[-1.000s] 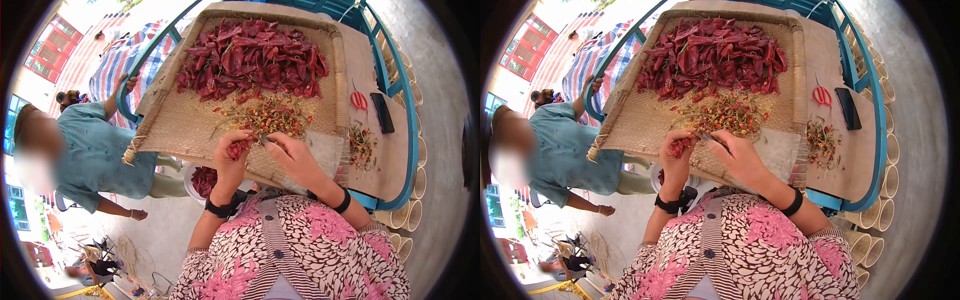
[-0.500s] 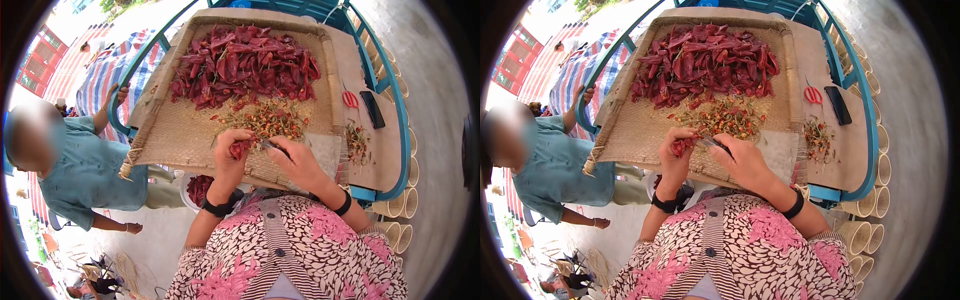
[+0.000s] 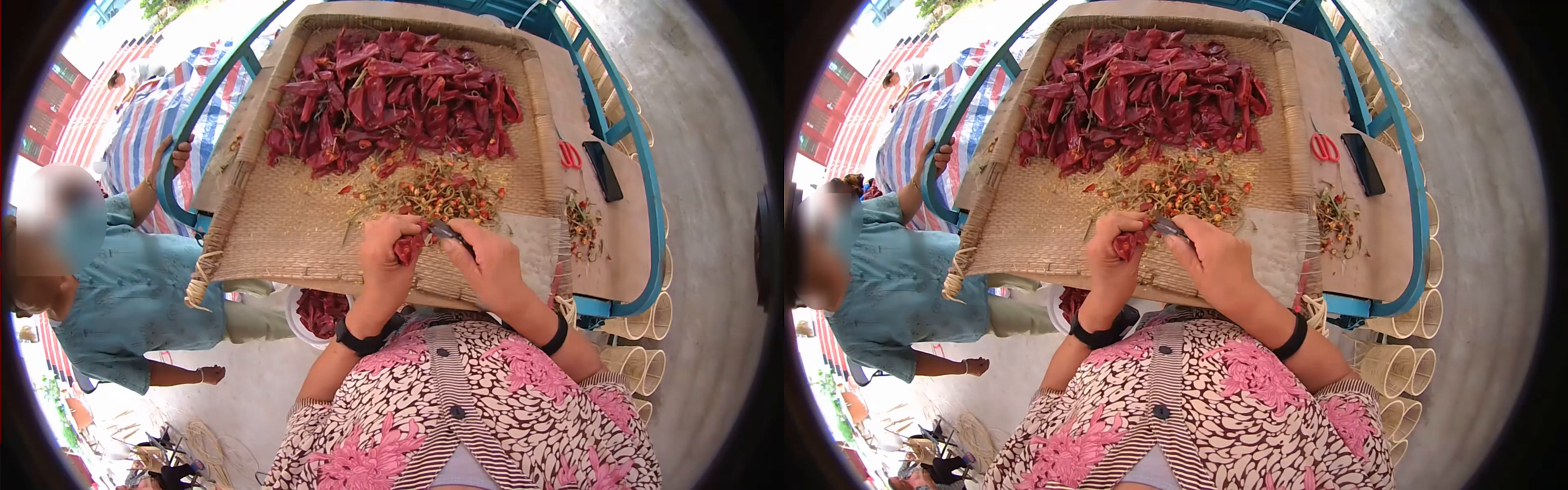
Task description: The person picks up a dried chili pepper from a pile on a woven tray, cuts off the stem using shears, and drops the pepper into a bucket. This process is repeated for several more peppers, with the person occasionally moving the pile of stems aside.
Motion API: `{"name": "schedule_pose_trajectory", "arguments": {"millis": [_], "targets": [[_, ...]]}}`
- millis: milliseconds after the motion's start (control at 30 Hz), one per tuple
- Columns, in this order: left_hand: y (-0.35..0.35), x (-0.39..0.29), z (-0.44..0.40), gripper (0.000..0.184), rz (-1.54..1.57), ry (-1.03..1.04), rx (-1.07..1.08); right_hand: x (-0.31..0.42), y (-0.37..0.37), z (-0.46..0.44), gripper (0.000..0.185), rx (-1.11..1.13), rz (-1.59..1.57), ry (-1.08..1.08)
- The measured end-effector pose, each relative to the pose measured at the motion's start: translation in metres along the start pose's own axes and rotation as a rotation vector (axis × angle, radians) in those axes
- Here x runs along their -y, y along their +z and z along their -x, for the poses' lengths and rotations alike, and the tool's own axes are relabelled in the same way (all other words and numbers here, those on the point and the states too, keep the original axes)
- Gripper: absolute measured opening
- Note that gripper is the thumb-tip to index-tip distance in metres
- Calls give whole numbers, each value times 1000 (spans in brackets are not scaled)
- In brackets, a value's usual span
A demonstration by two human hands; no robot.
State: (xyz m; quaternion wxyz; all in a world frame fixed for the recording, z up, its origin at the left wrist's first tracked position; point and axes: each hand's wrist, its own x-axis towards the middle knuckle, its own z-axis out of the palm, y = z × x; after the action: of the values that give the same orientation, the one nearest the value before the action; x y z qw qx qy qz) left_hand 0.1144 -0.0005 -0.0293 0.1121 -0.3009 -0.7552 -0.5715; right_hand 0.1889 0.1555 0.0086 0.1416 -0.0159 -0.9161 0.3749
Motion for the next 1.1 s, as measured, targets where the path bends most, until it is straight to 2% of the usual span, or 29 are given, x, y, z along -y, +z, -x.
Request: {"name": "schedule_pose_trajectory", "arguments": {"millis": [67, 167, 267, 333, 367, 433, 533, 633, 733, 833, 1000, 1100], "targets": [[2, 0, 3, 30, 23, -78, -19, 0, 7, 1, 26, -87, 118, -59], [2, 7, 8, 26, 122, -218, -14, 4, 16, 0, 27, -151, 190, -81], [-4, -2, 3, 19, 662, -577, -51, 11, 22, -1, 26, -188, 217, -93], [-9, -4, -1, 16, 876, -700, -38, 8, 29, -3, 26, -236, 188, -130], [-12, -4, -4, 14, 983, -758, -31, 8, 31, -3, 26, -187, 36, -60], [-15, 2, -3, 14, 981, -753, 10, 8, 35, -3, 25, -89, -267, 83], [-19, -5, -7, 15, 967, -720, 22, 18, 21, -7, 26, 22, -342, 153], [-21, -7, -10, 17, 906, -717, 66, 19, 19, -9, 25, -53, -156, 54], [-22, -5, -11, 18, 887, -697, 90, 14, 21, -10, 26, -77, -135, 40], [-19, -1, -13, 16, 890, -691, 72, 8, 18, -11, 26, 32, -441, 128], [-8, 5, -11, 14, 1144, -706, 31, 3, 1, -15, 22, 384, -1300, 606], [-2, 8, -11, 15, 1262, -698, 53, 6, -7, -15, 24, 467, -1580, 813]]}}
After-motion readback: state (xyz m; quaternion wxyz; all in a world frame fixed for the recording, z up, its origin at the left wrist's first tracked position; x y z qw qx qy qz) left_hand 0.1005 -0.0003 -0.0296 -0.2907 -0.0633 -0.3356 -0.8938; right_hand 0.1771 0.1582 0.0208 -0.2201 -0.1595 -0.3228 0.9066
